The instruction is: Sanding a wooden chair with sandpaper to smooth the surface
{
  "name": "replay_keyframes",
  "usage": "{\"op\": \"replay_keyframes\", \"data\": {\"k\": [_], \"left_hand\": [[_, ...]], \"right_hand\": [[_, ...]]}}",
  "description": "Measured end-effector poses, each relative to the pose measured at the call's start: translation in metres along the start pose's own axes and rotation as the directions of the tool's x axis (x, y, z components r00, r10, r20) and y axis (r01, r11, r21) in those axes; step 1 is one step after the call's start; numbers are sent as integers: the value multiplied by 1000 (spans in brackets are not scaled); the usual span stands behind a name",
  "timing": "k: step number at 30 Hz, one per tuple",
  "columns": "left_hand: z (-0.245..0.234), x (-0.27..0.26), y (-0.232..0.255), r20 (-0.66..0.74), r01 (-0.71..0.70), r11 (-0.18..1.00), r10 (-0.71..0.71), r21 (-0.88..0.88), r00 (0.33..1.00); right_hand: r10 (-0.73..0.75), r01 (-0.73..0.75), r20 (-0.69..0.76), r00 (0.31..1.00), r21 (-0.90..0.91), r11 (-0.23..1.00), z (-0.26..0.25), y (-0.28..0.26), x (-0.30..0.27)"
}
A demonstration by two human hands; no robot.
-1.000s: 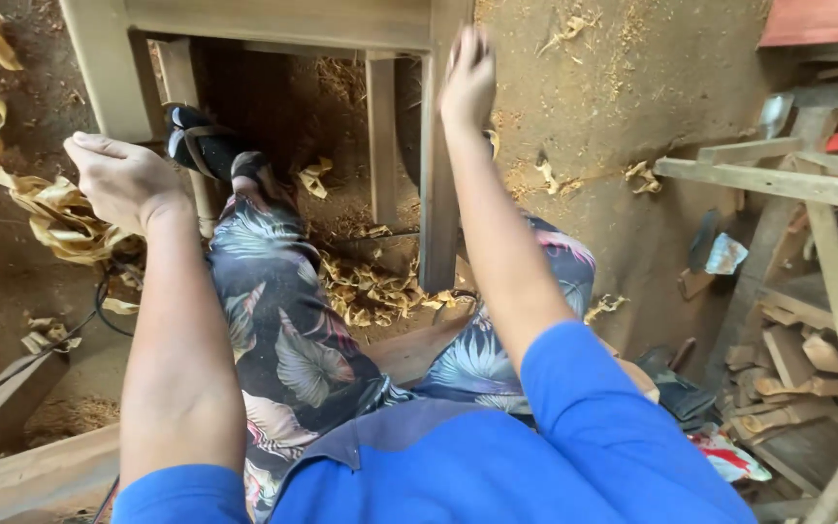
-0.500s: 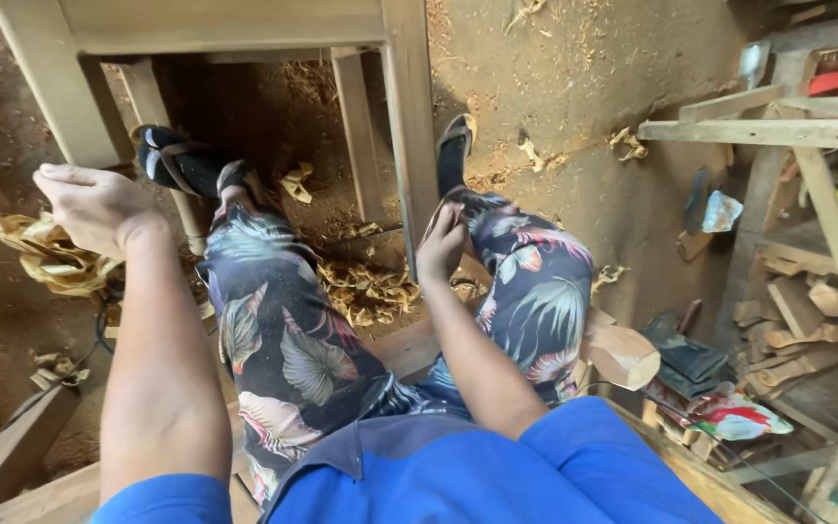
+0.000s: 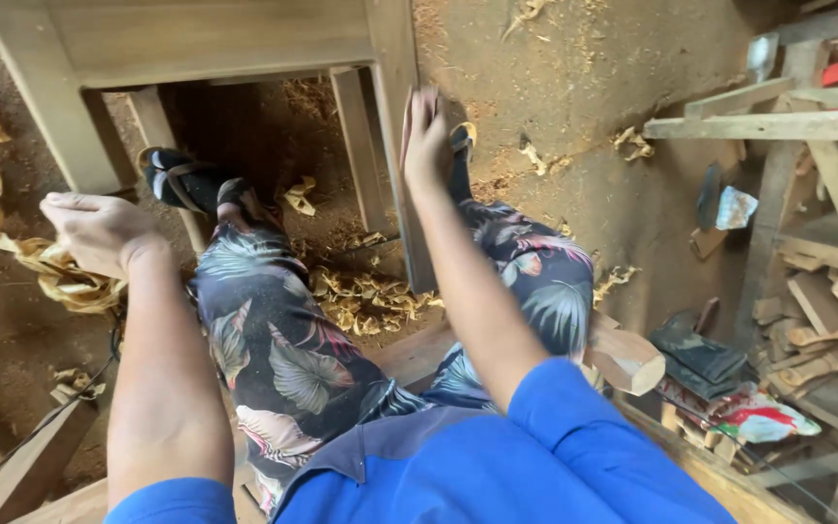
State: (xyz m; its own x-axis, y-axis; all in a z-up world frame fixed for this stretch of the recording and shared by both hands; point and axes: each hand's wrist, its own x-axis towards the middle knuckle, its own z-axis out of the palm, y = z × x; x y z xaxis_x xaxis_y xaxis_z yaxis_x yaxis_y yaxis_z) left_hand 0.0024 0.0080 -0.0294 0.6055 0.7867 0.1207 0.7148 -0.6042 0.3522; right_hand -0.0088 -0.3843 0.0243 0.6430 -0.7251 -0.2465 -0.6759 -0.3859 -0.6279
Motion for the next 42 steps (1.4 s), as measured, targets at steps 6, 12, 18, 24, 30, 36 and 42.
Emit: {"op": "replay_keyframes", "data": {"k": [6,12,18,24,30,36,42], "left_hand": [[7,2,-4,-62,-49,997,45,-59,997],[-4,-3,-1,-21,-7,996,5,-87,1000],[-17,-2,13,61,39,994,-33,-104,998],[-8,-1,10,50,40,994,-35,-97,998],[-16,-3,14,4,63,997,-63,-44,998],[-14,-1,18,50,90,993,-87,-82,995],[-6,7,-8,202,20,983,18,-184,979]], "right_hand": [[36,-35,10,999,-110,993,-36,87,-103],[-60,61,-61,996,14,998,14,4,10],[-65,70,89,994,-50,996,33,-47,73],[-240,242,83,967,-17,970,-42,98,-108],[-48,24,-94,994,-242,970,-38,157,-152],[-60,47,-117,991,-110,993,-2,73,-36],[-341,349,-147,928,34,936,-4,74,-15]]}}
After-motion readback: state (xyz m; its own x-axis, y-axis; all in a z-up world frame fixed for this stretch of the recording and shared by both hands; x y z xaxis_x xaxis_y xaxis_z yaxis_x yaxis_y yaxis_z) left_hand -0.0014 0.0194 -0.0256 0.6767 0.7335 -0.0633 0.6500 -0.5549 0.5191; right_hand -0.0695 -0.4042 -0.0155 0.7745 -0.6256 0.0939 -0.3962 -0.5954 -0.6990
